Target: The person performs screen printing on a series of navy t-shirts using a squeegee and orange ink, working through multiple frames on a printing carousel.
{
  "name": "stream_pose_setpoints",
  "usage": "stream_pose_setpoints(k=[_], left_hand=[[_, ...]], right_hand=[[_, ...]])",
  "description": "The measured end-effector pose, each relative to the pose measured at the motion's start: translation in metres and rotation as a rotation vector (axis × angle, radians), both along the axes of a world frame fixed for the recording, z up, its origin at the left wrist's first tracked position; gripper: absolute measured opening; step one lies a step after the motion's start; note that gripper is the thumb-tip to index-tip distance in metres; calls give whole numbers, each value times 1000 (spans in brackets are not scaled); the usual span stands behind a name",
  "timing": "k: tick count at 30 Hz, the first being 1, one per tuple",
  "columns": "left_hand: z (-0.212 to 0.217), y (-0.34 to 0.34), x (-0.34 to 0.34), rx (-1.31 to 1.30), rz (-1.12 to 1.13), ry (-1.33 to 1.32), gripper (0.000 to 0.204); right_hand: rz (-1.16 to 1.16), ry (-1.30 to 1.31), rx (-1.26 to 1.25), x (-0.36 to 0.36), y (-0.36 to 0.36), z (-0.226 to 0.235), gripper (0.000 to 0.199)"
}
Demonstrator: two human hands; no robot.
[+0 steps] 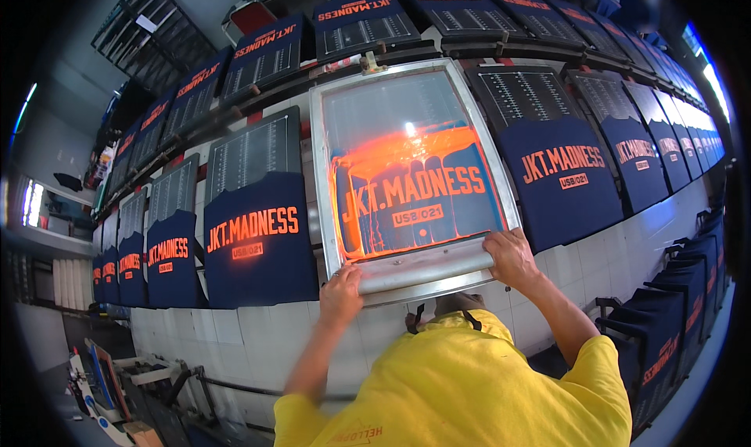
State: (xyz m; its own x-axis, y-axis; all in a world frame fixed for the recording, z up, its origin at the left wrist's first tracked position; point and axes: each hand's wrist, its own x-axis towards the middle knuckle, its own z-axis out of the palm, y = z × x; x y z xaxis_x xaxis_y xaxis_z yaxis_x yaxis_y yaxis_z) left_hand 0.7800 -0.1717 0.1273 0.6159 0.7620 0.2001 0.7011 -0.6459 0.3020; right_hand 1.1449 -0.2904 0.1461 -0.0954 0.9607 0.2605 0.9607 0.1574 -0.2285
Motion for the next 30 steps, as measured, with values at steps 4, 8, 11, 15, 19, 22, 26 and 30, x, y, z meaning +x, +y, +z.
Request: stream_pose_setpoints(k=[4, 8, 11, 15, 19, 22, 26, 30], left_hand=[[-25, 0, -3, 125, -48, -36, 32], [-27, 31, 5, 131, -49, -22, 33], [-27, 71, 14, 123, -66, -33, 36], [-23, 126, 32, 103, -67, -15, 38], [-24, 180, 51, 84, -50, -28, 34], [-15, 210, 63, 70, -74, -27, 32], [7, 229, 72, -24, -64, 62, 32], [19, 236, 69, -39, -59, 70, 30]], right_hand=[[-6, -75, 3, -2, -4, -12, 30], [4, -105, 24, 5, 24, -21, 29], [9, -135, 27, 17, 61, -22, 28], [0, -158, 21, 35, 114, -24, 27], [-64, -168, -108, 51, 170, -15, 29], [-50, -160, -145, 63, 198, -5, 28], [-18, -227, -213, 74, 217, 9, 21], [-22, -210, -243, 74, 218, 14, 13]])
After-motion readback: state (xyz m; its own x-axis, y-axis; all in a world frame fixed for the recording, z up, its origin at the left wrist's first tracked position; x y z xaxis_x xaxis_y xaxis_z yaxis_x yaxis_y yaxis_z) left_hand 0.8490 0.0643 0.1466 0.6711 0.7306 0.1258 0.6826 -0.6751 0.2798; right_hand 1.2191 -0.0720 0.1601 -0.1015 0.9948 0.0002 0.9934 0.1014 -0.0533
